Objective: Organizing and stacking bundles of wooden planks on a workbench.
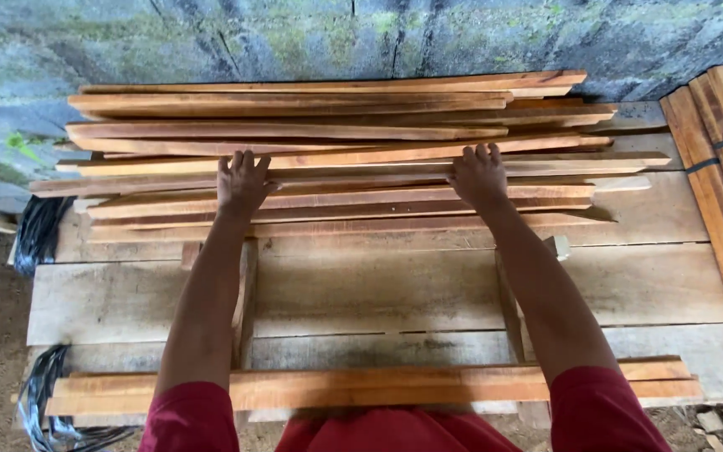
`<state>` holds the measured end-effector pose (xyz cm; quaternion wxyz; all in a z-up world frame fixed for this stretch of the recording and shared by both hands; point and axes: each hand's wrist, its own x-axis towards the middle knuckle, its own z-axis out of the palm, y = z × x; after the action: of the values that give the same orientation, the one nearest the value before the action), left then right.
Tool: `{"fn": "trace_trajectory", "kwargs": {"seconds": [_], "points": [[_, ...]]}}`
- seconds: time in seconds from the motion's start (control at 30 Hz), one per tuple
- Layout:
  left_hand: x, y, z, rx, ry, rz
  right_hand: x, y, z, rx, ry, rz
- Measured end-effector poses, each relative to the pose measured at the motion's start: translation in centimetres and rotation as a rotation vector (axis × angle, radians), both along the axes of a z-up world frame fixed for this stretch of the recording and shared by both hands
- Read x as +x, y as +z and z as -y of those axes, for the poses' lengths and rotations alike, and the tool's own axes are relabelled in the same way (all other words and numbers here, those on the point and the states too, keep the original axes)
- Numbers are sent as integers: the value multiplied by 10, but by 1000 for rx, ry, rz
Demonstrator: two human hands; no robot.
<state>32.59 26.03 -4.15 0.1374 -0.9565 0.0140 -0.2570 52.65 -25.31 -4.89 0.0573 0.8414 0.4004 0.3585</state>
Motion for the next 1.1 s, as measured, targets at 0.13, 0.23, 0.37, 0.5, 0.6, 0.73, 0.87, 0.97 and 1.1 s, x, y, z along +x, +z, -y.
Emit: {"fn": "trace_trajectory", "kwargs": {"seconds": [0.13,0.23,0.37,0.5,0.6,0.73,0.87,0.97,1.1], "points": [[-20,26,16,52,-25,120,-17,22,23,50,-16,25],[-50,43,32,-12,9,98,-46,27,39,87,-115,-44],[-86,65,59,-146,96,47,-98,71,50,215,-205,9],[-143,104,97,-386,6,-6,-145,82,59,328,-156,-84],[-181,99,113,-517,-67,-31,-221,144,54,369,-101,-292],[-220,25,104,-462,5,-60,-254,97,73,336,-81,-304],[-241,-51,108,-419,8,-98,-273,43,83,290,-97,-301],[-245,-43,129,-454,94,-266,-283,17,77,193,-259,-612],[-248,-65,144,-539,167,-371,-265,-30,77,-28,-454,-953]]}}
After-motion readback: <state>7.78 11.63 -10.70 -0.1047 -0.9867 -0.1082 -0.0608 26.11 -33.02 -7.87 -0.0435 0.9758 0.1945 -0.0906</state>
